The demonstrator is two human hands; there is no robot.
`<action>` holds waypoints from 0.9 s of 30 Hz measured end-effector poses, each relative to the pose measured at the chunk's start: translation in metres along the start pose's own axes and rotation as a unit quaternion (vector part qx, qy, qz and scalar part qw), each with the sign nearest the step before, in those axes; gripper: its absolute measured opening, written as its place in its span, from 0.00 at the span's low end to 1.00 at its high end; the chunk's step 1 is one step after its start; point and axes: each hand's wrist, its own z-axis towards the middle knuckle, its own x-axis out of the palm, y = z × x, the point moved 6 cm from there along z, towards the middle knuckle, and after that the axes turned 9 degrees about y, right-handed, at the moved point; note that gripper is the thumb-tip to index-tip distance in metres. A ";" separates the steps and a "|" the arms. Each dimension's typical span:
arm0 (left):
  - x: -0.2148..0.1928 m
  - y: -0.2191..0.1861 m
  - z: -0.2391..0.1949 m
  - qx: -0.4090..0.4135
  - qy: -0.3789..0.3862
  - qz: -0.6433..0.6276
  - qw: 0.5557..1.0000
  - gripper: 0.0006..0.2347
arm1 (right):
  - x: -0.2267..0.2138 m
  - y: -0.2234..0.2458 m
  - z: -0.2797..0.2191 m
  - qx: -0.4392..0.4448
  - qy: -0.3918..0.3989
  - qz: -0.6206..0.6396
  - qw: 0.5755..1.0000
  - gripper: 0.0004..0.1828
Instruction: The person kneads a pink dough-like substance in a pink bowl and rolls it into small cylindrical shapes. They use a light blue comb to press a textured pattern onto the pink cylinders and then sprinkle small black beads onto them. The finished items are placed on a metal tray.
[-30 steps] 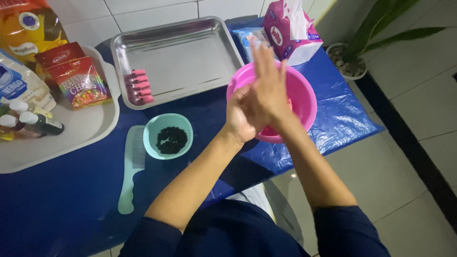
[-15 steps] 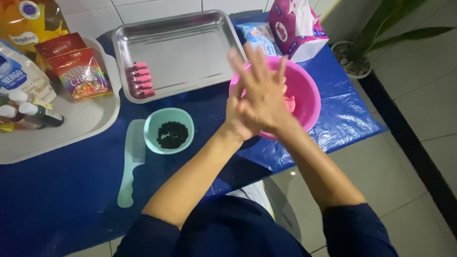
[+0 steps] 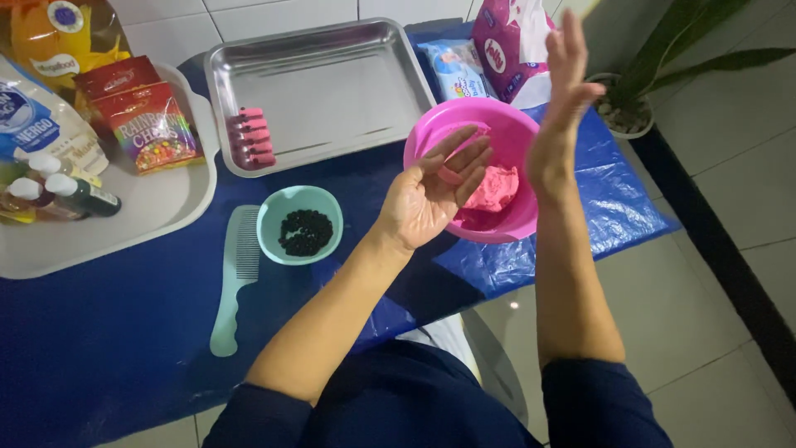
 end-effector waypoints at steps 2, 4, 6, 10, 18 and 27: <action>0.000 0.004 -0.002 -0.018 0.022 0.024 0.999 0.20 | 0.026 0.004 0.015 0.120 0.024 0.146 0.982 0.49; 0.001 0.008 -0.006 -0.020 -0.026 0.027 0.999 0.16 | 0.042 -0.022 0.003 0.007 0.118 -0.145 0.982 0.49; -0.006 0.006 -0.012 -0.018 -0.073 0.029 0.997 0.14 | 0.078 -0.014 -0.021 -0.108 0.200 -0.419 0.879 0.52; -0.004 -0.015 -0.025 0.039 0.007 0.089 0.995 0.21 | 0.133 0.029 -0.054 -0.142 0.279 -0.479 0.820 0.56; 0.027 -0.049 -0.070 0.074 0.041 0.021 0.996 0.29 | 0.097 0.073 -0.009 -0.106 0.163 -0.213 0.957 0.30; 0.018 -0.118 -0.127 0.225 -0.030 0.160 0.961 0.27 | 0.155 0.074 -0.081 -0.164 0.138 -0.185 0.959 0.06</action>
